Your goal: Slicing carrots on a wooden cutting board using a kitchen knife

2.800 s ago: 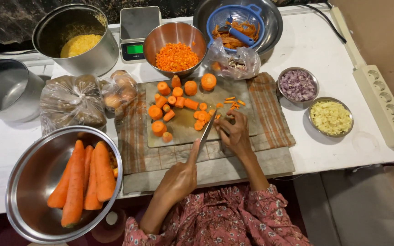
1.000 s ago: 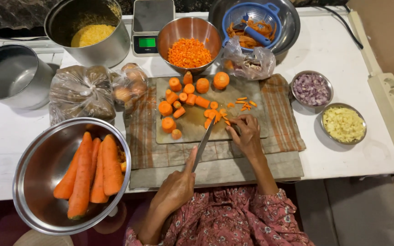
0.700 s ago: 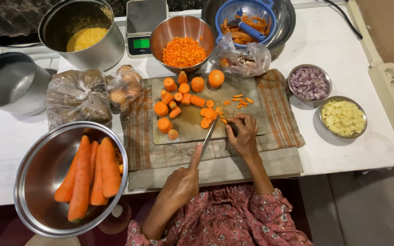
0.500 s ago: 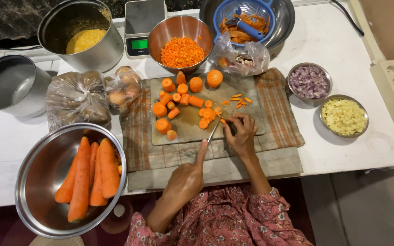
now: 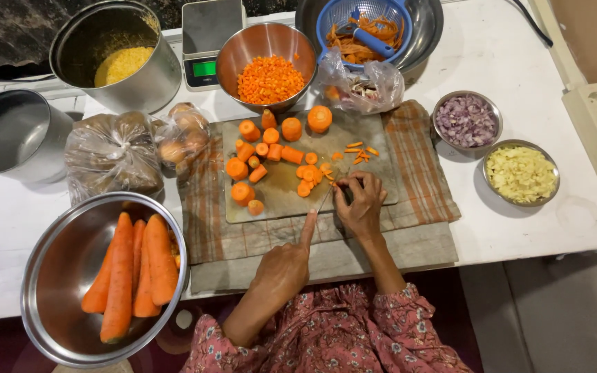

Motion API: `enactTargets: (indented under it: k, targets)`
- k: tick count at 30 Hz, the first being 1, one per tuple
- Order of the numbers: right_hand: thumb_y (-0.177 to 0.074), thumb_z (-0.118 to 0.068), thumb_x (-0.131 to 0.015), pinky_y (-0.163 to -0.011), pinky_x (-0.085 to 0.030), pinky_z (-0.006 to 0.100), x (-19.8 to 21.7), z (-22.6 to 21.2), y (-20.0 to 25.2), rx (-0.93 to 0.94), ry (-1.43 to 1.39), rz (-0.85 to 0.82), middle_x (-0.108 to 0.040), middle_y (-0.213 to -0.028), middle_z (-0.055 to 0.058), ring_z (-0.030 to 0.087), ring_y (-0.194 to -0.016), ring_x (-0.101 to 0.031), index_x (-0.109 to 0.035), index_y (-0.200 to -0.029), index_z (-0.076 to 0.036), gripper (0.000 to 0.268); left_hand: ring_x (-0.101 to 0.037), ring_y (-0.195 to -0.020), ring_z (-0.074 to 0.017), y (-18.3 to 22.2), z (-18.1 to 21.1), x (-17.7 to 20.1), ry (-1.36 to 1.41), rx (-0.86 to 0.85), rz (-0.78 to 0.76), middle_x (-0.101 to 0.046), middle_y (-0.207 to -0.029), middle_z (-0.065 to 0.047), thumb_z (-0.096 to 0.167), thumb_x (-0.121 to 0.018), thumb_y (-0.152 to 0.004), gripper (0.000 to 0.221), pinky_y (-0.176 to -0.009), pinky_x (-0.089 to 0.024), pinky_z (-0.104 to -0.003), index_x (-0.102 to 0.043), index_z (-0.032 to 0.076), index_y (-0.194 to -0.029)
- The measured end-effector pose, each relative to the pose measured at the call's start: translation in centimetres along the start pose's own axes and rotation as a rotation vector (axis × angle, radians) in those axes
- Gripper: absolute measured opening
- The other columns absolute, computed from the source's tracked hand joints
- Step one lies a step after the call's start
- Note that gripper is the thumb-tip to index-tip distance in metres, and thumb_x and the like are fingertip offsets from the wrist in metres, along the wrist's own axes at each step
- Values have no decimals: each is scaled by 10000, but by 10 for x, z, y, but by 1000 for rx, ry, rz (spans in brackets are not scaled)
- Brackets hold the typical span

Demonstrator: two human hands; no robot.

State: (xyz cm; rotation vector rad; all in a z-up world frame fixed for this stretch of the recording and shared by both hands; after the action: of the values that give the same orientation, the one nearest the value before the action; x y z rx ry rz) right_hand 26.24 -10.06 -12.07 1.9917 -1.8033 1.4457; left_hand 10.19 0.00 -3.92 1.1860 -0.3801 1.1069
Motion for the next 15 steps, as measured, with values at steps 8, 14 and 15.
enactTargets:
  k: [8, 14, 15]
  targets:
    - [-857, -242, -760, -933, -379, 466, -3, 3, 2, 1, 12, -6, -542, -1093, -34, 256, -1106, -545, -681, -972, -229, 140, -712, -923, -502, -11, 6, -1, 2, -14, -2, -696, -1012, -315, -19, -421, -900, 875, -786, -565, -620, 26, 121, -1639]
    - [-878, -222, -756, -898, -402, 504, 12, 15, 0, -18, 55, 12, -544, -1105, -30, 266, -1086, -543, -704, -1004, -240, 139, -693, -943, -550, 6, 2, 7, 122, -32, -27, -691, -1004, -344, 4, -443, -901, 874, -810, -546, -643, 4, 134, -1641]
    - [-878, -222, -756, -898, -402, 504, 12, 18, 1, -19, 59, 10, -544, -1105, -30, 266, -1086, -543, -704, -1004, -240, 139, -693, -943, -550, 11, 0, 9, 125, -34, -30, -691, -1004, -344, 4, -443, -901, 874, -810, -546, -643, 4, 134, -1641]
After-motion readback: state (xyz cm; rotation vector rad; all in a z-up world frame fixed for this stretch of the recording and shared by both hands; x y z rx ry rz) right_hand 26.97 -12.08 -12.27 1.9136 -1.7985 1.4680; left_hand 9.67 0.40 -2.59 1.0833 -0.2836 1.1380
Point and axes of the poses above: each hand's wrist, its own y-axis away from the middle knuckle, its own x-axis out of the back of the hand, z = x × y, the point moved 9 cm from there along -y, towards the middle knuckle
